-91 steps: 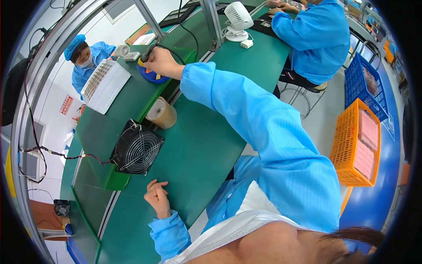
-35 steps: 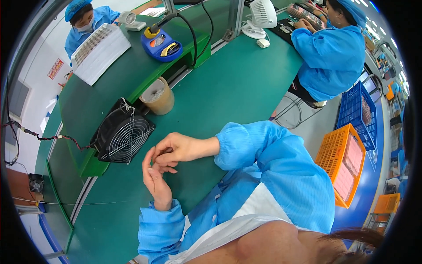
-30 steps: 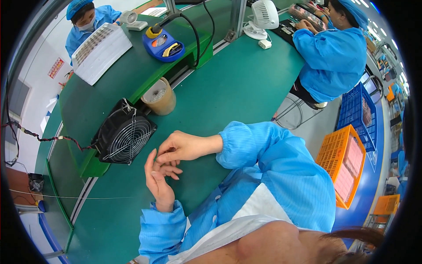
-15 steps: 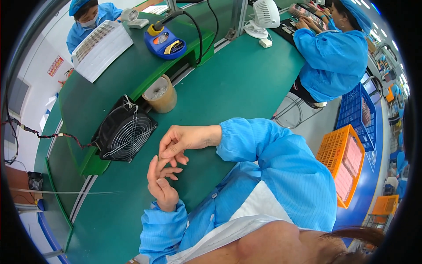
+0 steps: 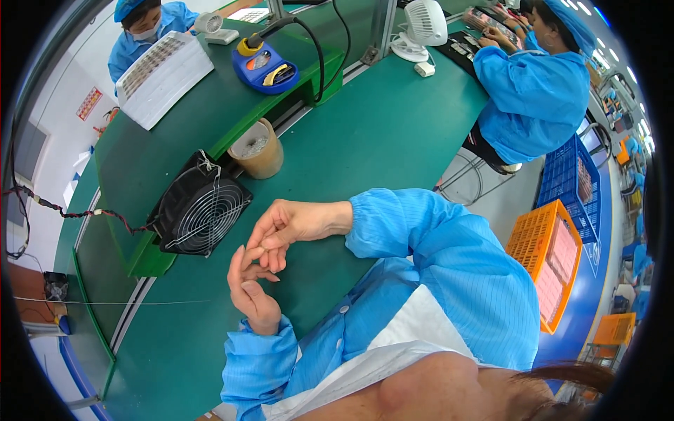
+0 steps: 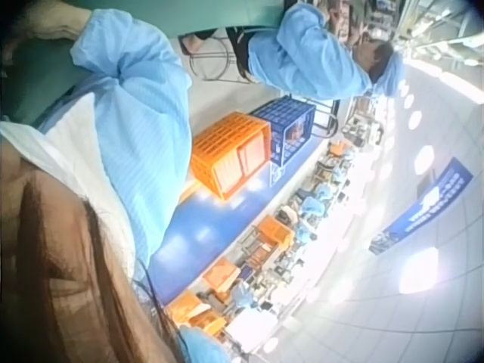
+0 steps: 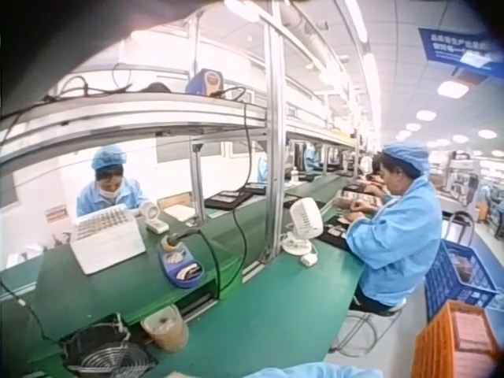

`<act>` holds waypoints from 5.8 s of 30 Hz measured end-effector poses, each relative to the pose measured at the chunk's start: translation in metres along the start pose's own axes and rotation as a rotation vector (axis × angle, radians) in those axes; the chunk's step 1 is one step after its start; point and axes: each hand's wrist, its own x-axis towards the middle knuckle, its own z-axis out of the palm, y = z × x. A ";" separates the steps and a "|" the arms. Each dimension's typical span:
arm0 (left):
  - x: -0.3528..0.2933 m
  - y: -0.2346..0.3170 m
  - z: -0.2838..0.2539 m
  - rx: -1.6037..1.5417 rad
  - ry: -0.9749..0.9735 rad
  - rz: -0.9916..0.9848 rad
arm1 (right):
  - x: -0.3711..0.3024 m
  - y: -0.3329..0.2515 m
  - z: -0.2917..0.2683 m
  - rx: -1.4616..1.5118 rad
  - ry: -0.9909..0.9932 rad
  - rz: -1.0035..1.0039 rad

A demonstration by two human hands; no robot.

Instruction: The person solders electronic components onto printed circuit board panels with a soldering iron and solder wire.

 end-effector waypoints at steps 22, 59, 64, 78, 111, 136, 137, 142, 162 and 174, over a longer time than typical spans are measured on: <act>0.002 0.001 0.002 -0.065 0.030 -0.027 | 0.002 0.002 0.003 0.015 0.036 -0.034; 0.010 0.006 0.006 0.111 -0.168 -0.318 | -0.005 0.010 0.020 -1.549 0.564 -0.885; 0.006 0.003 0.000 0.153 -0.084 -0.506 | -0.007 0.010 0.023 -1.301 0.487 -0.725; 0.010 0.014 0.007 -0.073 -0.009 -0.378 | -0.006 0.010 0.019 -0.344 -0.075 0.022; 0.012 0.001 -0.002 -0.173 0.092 -0.455 | -0.011 -0.018 0.026 -0.222 0.123 0.149; 0.014 0.004 -0.006 -0.282 0.028 -0.532 | -0.008 -0.015 0.026 -0.203 0.124 0.147; 0.013 0.003 -0.006 -0.282 0.026 -0.532 | -0.008 -0.010 0.023 -0.212 0.120 0.127; 0.013 0.005 -0.007 -0.284 -0.017 -0.531 | -0.008 -0.009 0.024 -0.270 0.100 0.056; 0.006 -0.014 -0.001 -0.285 -0.093 -0.435 | -0.008 0.014 0.026 -1.079 0.175 -0.422; 0.006 -0.016 -0.002 -0.123 -0.066 -0.442 | -0.006 0.019 0.023 -1.211 0.087 -0.519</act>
